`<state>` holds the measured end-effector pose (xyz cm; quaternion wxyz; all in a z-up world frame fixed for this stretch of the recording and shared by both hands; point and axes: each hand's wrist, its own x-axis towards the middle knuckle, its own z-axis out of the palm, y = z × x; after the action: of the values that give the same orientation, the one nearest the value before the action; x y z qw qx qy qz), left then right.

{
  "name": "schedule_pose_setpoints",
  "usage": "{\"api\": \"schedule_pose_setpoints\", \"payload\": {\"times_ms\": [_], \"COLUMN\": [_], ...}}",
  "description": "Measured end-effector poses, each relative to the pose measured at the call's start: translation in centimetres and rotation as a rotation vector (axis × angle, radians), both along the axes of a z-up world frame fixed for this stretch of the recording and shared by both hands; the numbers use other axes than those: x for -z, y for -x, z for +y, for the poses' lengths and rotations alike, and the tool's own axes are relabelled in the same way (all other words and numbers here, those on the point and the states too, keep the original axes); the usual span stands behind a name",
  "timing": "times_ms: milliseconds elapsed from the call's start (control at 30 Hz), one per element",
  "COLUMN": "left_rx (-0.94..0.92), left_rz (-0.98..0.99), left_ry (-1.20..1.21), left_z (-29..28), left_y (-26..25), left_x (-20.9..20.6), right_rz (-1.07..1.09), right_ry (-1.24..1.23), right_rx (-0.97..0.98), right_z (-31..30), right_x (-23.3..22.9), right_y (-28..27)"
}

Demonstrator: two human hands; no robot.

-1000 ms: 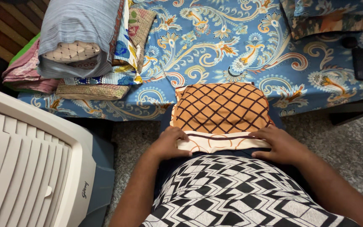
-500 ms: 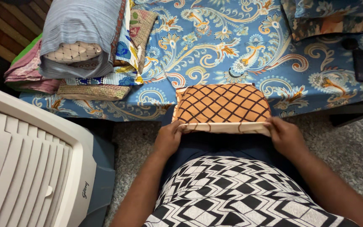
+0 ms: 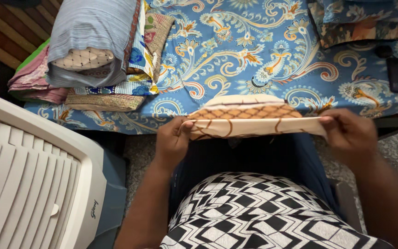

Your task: The person inserts a white pillow insert into a patterned pillowcase. They align the corners, push the insert inside, and adjust the fabric to fit the pillow evenly. Finally, they smooth the pillowcase and place the finished pillow on the bed.

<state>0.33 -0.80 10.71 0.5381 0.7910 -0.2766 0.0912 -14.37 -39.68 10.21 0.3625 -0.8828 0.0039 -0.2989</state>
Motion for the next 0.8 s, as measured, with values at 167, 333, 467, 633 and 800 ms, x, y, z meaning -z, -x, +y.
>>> {"api": "schedule_pose_setpoints", "payload": {"times_ms": [167, 333, 467, 633, 800], "left_rx": [0.004, 0.017, -0.032, -0.124, -0.327], "left_rz": [-0.068, 0.114, 0.371, 0.311, -0.027], "left_ry": [-0.021, -0.067, -0.044, -0.157, -0.241], "left_z": [0.1, -1.4, -2.4, -2.2, -2.9], "left_y": [0.5, -1.2, -3.7, -5.3, -5.2], "left_x": [-3.8, -1.3, 3.4, 8.0, 9.2], "right_rz": [0.209, 0.454, 0.540, 0.575, 0.114], "right_ry": [-0.256, -0.272, -0.300, -0.186, 0.442], "right_rx": [-0.162, -0.009, -0.102, -0.024, 0.155], "right_z": [-2.1, -2.9, -2.3, -1.2, 0.7], "right_x": [-2.9, -0.2, 2.2, 4.7, 6.2], "right_y": [0.1, -3.0, -4.4, -5.2, -6.2]}}
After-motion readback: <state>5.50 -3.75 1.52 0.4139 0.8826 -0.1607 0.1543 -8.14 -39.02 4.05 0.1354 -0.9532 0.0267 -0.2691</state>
